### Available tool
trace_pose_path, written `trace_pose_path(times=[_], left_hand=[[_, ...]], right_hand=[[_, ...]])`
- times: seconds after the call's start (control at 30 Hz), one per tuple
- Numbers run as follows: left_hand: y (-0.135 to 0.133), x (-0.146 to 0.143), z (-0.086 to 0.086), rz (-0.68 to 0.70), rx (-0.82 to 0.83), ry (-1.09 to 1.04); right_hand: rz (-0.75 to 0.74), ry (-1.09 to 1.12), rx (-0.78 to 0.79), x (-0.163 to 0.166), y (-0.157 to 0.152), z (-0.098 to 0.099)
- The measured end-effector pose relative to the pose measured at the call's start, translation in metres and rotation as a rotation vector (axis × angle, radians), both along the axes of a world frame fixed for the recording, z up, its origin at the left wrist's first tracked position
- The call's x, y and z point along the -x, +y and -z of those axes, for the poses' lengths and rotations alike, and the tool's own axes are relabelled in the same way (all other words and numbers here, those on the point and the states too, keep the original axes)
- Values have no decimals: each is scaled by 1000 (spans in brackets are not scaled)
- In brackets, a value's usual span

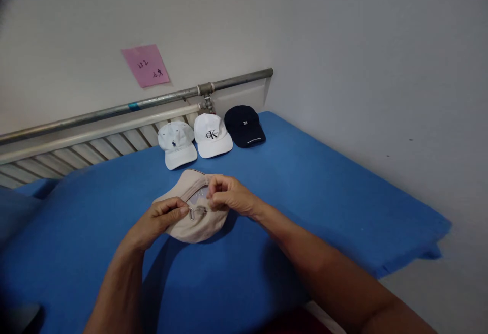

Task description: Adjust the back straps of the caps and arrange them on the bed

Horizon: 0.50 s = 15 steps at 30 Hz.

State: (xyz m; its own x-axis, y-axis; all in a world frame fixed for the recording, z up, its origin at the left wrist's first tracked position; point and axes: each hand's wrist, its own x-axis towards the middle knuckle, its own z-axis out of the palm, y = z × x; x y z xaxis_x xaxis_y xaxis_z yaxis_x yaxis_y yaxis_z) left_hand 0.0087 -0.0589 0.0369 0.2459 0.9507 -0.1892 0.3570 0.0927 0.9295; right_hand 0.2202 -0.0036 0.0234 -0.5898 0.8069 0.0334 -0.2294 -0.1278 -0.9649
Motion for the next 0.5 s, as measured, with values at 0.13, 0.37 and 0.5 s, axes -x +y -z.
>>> trace_pose_path(times=[0.13,0.37,0.5], left_hand=[[-1,1,-1,40,20,-36],[0,4,4,32,70,-95],[0,6,5,54,-5,-86]], right_hand=[[50,-8,3,-1,4,3],[115,-249,-587,-2,-2,5],[19,-385,-928,-3,-1,5]])
